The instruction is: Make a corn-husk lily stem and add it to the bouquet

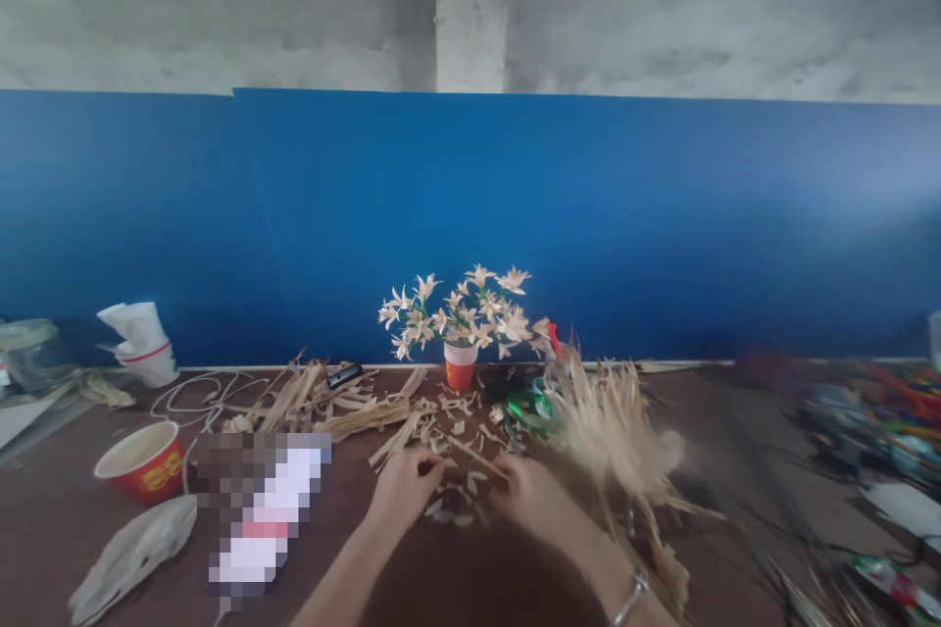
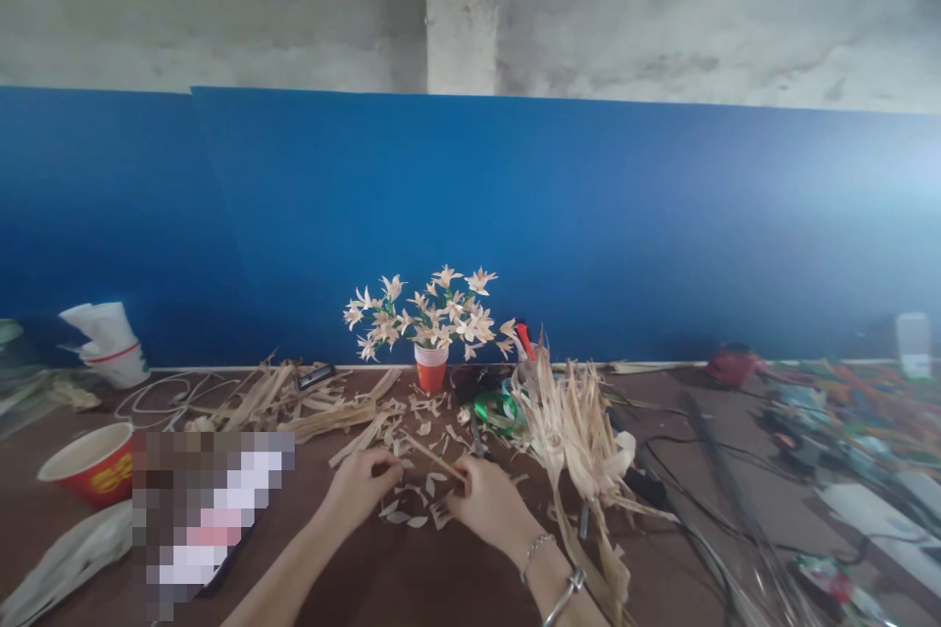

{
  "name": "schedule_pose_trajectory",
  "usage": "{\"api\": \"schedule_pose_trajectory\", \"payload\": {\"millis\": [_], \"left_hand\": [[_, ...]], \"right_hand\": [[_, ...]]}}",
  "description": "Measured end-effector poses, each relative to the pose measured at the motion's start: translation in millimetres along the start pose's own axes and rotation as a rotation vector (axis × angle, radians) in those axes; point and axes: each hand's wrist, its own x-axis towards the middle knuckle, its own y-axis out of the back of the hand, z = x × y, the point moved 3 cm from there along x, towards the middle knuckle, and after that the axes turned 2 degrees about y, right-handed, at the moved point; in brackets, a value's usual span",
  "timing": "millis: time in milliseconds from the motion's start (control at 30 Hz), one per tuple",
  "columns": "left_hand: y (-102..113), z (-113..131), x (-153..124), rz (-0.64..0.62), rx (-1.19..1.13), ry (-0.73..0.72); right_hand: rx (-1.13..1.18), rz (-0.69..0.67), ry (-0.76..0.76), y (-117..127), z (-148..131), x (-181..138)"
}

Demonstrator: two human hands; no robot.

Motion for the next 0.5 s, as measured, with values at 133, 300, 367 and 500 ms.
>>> {"api": "schedule_pose_trajectory", "payload": {"millis": [133,300,367,500], "left_hand": [[-10.8,5.5,-6.0,-0.027,0.294,-0.106],[-9.9,9.2,-8.1,-0.021,0.355,-0.137],[-9.6,10.3,-9.2,-0.048,0.386,-0.19],[-13.3,9.9,-11.7,-0.111,0.455,-0.272]], "right_hand": [[-0.062,-0.059,-0.026,1.2,-2.3,-3.9],[0.016,-0.116,-0.074,8.7,-1.5,0.3],[0.049,-0.093,-0.08,10.5,-0.2,3.3],[0.072,-0.019,-0.093,9.7,1.8,6.5]]}}
